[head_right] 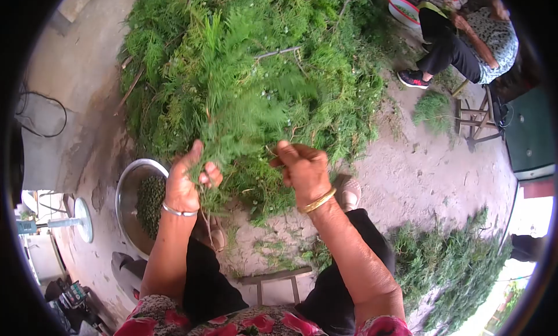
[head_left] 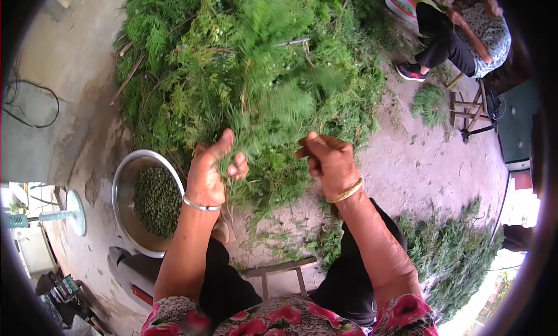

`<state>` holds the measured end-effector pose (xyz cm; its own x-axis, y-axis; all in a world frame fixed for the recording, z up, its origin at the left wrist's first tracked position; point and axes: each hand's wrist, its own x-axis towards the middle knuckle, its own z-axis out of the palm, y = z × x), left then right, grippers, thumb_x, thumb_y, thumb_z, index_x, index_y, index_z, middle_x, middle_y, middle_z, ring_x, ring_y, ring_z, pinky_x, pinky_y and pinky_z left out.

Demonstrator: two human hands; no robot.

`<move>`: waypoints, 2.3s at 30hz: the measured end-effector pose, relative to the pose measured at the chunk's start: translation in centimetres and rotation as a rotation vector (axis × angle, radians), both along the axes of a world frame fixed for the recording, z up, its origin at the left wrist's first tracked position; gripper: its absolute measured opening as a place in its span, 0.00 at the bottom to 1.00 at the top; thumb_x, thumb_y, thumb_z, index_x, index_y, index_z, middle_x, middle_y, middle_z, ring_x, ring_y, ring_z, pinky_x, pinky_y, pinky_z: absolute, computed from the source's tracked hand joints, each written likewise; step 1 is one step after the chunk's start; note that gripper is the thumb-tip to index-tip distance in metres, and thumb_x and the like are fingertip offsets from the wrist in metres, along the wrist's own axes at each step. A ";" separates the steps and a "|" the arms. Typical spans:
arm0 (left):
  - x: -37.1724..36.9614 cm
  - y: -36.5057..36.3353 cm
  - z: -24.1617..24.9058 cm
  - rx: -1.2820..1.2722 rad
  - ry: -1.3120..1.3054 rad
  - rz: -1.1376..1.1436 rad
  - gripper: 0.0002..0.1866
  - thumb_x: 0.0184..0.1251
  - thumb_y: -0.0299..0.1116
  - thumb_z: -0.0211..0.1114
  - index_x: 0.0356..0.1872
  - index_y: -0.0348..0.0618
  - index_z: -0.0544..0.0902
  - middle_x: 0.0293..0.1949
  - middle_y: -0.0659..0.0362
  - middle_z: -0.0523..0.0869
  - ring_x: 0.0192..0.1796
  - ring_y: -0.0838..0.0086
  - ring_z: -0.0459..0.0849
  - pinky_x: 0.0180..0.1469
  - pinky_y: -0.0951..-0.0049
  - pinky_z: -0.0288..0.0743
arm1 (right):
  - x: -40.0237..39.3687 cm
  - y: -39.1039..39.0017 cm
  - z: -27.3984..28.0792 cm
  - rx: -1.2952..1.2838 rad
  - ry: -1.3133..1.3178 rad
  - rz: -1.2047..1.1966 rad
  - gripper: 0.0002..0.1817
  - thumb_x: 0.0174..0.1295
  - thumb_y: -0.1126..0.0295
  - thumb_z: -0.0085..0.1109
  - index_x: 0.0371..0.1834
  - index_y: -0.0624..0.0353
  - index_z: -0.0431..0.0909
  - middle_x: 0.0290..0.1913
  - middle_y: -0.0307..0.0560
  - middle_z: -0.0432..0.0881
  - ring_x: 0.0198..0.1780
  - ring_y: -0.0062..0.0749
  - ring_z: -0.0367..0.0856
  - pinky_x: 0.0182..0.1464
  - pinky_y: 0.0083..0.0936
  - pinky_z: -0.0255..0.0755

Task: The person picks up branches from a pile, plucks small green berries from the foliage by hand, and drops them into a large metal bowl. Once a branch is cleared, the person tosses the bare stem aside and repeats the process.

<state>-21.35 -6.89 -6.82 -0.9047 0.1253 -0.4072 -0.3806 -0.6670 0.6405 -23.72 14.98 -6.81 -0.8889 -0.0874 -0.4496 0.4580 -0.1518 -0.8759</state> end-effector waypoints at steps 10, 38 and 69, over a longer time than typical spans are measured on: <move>0.6 3.6 1.6 -0.421 0.133 0.131 0.09 0.50 0.23 0.69 0.34 0.39 0.81 0.31 0.63 0.83 0.25 0.79 0.77 0.25 0.78 0.70 | -2.8 5.7 0.2 -0.190 0.278 -0.384 0.12 0.60 0.61 0.60 0.30 0.60 0.79 0.24 0.37 0.77 0.23 0.19 0.72 0.23 0.17 0.65; 0.0 2.1 0.8 -0.714 -0.065 -0.026 0.12 0.60 0.36 0.64 0.37 0.38 0.77 0.25 0.57 0.79 0.19 0.76 0.75 0.25 0.70 0.72 | -2.6 5.9 3.2 0.010 0.239 -0.210 0.22 0.62 0.55 0.54 0.39 0.70 0.76 0.28 0.48 0.81 0.18 0.15 0.61 0.17 0.13 0.52; -0.6 2.3 0.2 0.246 0.064 -0.033 0.14 0.60 0.40 0.63 0.39 0.41 0.75 0.23 0.60 0.76 0.17 0.82 0.66 0.20 0.78 0.59 | 0.4 1.5 1.9 0.489 0.267 0.443 0.15 0.58 0.61 0.61 0.39 0.63 0.79 0.24 0.47 0.81 0.28 0.22 0.75 0.31 0.23 0.68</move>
